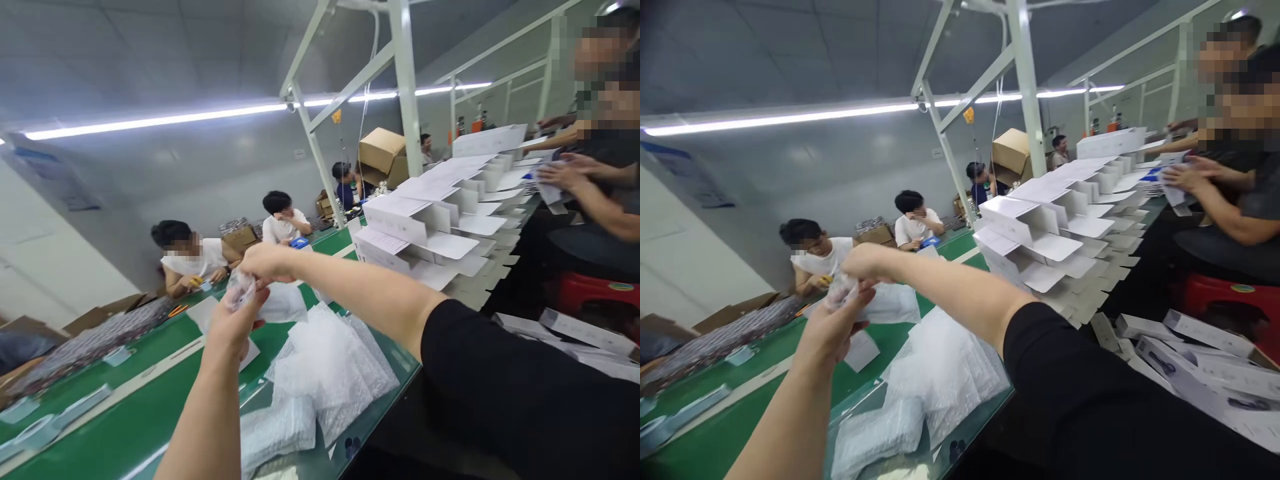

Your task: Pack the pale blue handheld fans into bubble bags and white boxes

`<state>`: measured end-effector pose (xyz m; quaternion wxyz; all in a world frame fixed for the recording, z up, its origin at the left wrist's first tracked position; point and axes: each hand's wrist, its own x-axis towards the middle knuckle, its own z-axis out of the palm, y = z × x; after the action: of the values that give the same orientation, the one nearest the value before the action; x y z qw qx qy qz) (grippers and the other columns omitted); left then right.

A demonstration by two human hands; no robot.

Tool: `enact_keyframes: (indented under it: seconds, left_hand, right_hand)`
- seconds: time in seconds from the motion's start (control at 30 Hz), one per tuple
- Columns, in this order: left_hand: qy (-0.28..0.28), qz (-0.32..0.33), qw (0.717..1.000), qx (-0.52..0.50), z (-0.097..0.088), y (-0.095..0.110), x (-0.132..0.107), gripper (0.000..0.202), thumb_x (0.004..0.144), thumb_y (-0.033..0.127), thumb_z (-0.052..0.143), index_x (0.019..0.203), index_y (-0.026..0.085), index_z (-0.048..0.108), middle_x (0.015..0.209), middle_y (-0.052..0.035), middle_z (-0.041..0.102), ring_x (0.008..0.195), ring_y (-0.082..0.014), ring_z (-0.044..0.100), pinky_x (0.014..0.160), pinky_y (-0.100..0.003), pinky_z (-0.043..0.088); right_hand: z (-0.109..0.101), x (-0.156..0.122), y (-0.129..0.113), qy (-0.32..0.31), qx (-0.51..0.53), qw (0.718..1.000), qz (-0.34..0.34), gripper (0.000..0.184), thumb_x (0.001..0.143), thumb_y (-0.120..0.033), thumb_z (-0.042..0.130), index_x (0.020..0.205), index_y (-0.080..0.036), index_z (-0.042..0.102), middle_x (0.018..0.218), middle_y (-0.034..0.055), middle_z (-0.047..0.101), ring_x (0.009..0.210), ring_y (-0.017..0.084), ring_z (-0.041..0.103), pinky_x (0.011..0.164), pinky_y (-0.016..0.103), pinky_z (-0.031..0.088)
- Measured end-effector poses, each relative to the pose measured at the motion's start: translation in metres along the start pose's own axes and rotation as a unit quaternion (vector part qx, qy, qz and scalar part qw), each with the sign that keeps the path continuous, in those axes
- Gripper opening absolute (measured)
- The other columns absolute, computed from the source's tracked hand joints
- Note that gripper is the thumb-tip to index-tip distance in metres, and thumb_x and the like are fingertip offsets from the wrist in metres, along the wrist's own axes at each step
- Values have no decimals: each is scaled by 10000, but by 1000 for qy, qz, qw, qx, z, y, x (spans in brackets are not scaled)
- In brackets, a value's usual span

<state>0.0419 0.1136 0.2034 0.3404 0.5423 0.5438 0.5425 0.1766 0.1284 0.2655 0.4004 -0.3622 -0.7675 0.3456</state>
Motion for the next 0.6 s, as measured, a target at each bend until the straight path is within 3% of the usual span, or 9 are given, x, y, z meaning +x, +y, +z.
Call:
enact_keyframes:
  seconds: [0.07, 0.1, 0.17, 0.23, 0.27, 0.33, 0.4, 0.5, 0.6]
  left_hand:
    - [53, -3, 997, -50, -3, -8, -4, 429, 506, 350, 783, 878, 185, 648, 849, -38, 644, 656, -168, 590, 442, -233, 482]
    - [83, -3, 993, -80, -7, -11, -6, 385, 512, 327, 777, 841, 180, 642, 837, -33, 643, 639, -165, 588, 439, -246, 496]
    - [121, -5, 985, -124, -18, -16, -8, 326, 519, 284, 779, 791, 182, 633, 837, -27, 650, 634, -168, 592, 431, -262, 513]
    - [133, -7, 981, -143, -31, -20, -9, 289, 530, 267, 787, 762, 188, 634, 838, -27, 663, 638, -179, 598, 415, -274, 520]
    - [133, -8, 980, -146, -37, -21, -10, 276, 539, 266, 789, 756, 191, 636, 828, -25, 667, 632, -184, 599, 404, -278, 521]
    - [135, -3, 978, -157, -48, -24, -13, 273, 554, 267, 792, 771, 200, 641, 807, -13, 668, 621, -184, 600, 388, -279, 522]
    - [142, 13, 974, -178, -63, -25, -17, 288, 561, 265, 800, 791, 210, 636, 795, 3, 660, 625, -175, 600, 384, -257, 520]
    - [157, 81, 962, -206, -97, -23, -24, 333, 578, 269, 811, 845, 229, 616, 846, 24, 654, 690, -164, 605, 429, -230, 530]
    - [214, 147, 944, -205, -143, -17, -33, 394, 584, 243, 816, 911, 229, 597, 903, 41, 655, 761, -162, 609, 518, -248, 554]
  right_hand:
    - [-11, -49, -9, 77, -59, 995, -34, 131, 885, -261, 549, 806, -157, 550, 829, 30, 583, 927, 215, 575, 891, 378, 481]
    - [-22, -79, -10, 187, -126, 971, -79, 167, 902, -330, 540, 883, -166, 558, 912, 54, 578, 1015, 233, 551, 927, 390, 460]
    - [-51, -141, -4, 432, -232, 869, -69, 278, 898, -406, 554, 1021, -157, 549, 1057, 129, 530, 1151, 291, 479, 951, 440, 434]
    - [-83, -190, 9, 544, -311, 778, 44, 415, 783, -437, 695, 1043, -153, 539, 1112, 164, 493, 1167, 357, 449, 935, 515, 421]
    - [-96, -206, 16, 535, -338, 766, 116, 398, 741, -427, 737, 968, -159, 551, 1063, 165, 509, 1108, 377, 479, 903, 549, 422]
    - [-115, -219, 24, 468, -377, 771, 211, 240, 758, -327, 719, 787, -176, 535, 900, 146, 542, 983, 370, 532, 849, 568, 419]
    - [-118, -213, 21, 410, -400, 787, 230, 162, 829, -233, 610, 717, -186, 502, 762, 117, 520, 915, 347, 549, 837, 555, 404]
    - [-98, -184, -1, 377, -461, 788, 156, 83, 884, -175, 470, 850, -211, 536, 685, 65, 449, 826, 299, 548, 801, 482, 409]
    - [-60, -135, -19, 249, -533, 809, -14, 250, 832, -38, 400, 929, -215, 548, 737, 57, 466, 707, 221, 500, 687, 362, 406]
